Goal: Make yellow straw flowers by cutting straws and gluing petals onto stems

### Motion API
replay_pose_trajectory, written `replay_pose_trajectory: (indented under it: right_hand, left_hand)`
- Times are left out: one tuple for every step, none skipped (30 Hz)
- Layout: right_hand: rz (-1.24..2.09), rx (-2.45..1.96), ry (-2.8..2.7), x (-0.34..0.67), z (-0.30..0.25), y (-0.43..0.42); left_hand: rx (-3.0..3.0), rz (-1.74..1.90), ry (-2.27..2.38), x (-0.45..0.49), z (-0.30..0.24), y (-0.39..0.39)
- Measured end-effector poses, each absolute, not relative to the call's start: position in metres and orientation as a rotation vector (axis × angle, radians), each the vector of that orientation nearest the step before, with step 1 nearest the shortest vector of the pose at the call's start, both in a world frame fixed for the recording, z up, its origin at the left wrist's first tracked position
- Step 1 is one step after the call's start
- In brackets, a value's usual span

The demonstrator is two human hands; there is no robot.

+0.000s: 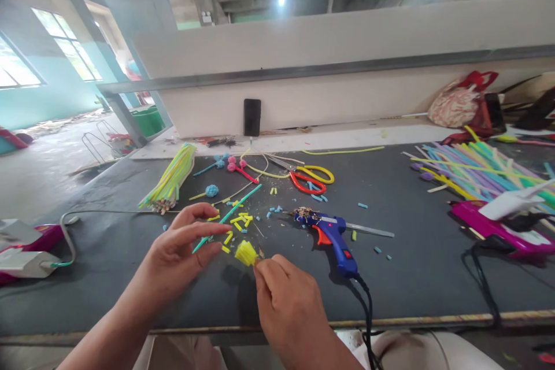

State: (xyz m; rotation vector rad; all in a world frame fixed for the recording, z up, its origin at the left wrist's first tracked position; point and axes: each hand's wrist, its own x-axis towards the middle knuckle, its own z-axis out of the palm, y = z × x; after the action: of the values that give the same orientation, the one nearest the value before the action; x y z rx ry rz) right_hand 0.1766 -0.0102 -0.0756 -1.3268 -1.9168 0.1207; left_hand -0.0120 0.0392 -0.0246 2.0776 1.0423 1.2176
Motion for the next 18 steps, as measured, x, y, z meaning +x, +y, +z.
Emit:
replay_pose_trajectory:
  right_hand:
    - [0.225,-1.355,-1.873,0.177,-0.073,-0.01]
    - [0.351,-1.393,-1.807,0.177,-0.07,-0.009]
    - [0.5,-1.429,-1.713,0.177,-0.067,-0.008]
    - [0.671,-1.452,-1.591,0.177,-0.065,-0.006]
    - [0.854,-1.451,-1.453,0.176,-0.063,-0.005]
    - [1.036,-1.418,-1.311,0.176,-0.061,-0.004]
    - [1.201,-1.354,-1.175,0.175,-0.06,-0.003]
    - [1.337,-1.271,-1.061,0.175,-0.059,-0.002]
    - [1.44,-1.184,-0.974,0.175,-0.058,-0.002]
    - [1.512,-1.11,-0.906,0.176,-0.057,-0.003]
    - [1.563,-1.051,-0.854,0.176,-0.055,-0.004]
    - [1.601,-1.009,-0.81,0.176,-0.053,-0.006]
    - [1.633,-0.979,-0.774,0.177,-0.052,-0.007]
    - [1.66,-0.959,-0.737,0.177,-0.05,-0.009]
    - [1.687,-0.941,-0.703,0.177,-0.049,-0.01]
    - [1.714,-0.925,-0.674,0.177,-0.048,-0.011]
    - [1.74,-0.904,-0.647,0.177,-0.048,-0.011]
    - [1.768,-0.88,-0.624,0.177,-0.049,-0.01]
  left_hand:
    - [2.032,1.26,1.062,-0.017,-0.023,0.042]
    - [1.998,1.29,1.092,-0.021,-0.022,0.045]
    - [1.97,1.308,1.129,-0.025,-0.021,0.048]
    - [1.948,1.308,1.169,-0.029,-0.021,0.051]
    - [1.932,1.295,1.208,-0.032,-0.021,0.054]
    - [1.92,1.271,1.244,-0.034,-0.021,0.056]
    - [1.912,1.241,1.277,-0.035,-0.021,0.058]
    - [1.91,1.21,1.306,-0.035,-0.021,0.059]
    - [1.91,1.178,1.328,-0.035,-0.022,0.06]
    - [1.91,1.144,1.343,-0.035,-0.023,0.061]
    - [1.912,1.111,1.355,-0.034,-0.024,0.061]
    - [1.916,1.08,1.362,-0.033,-0.025,0.061]
    - [1.922,1.051,1.366,-0.032,-0.026,0.061]
    - [1.928,1.028,1.371,-0.031,-0.026,0.061]
    - [1.935,1.014,1.378,-0.031,-0.026,0.061]
    - [1.943,1.001,1.386,-0.03,-0.026,0.06]
    - [1.953,0.989,1.395,-0.03,-0.026,0.06]
    - [1.967,0.975,1.406,-0.03,-0.026,0.06]
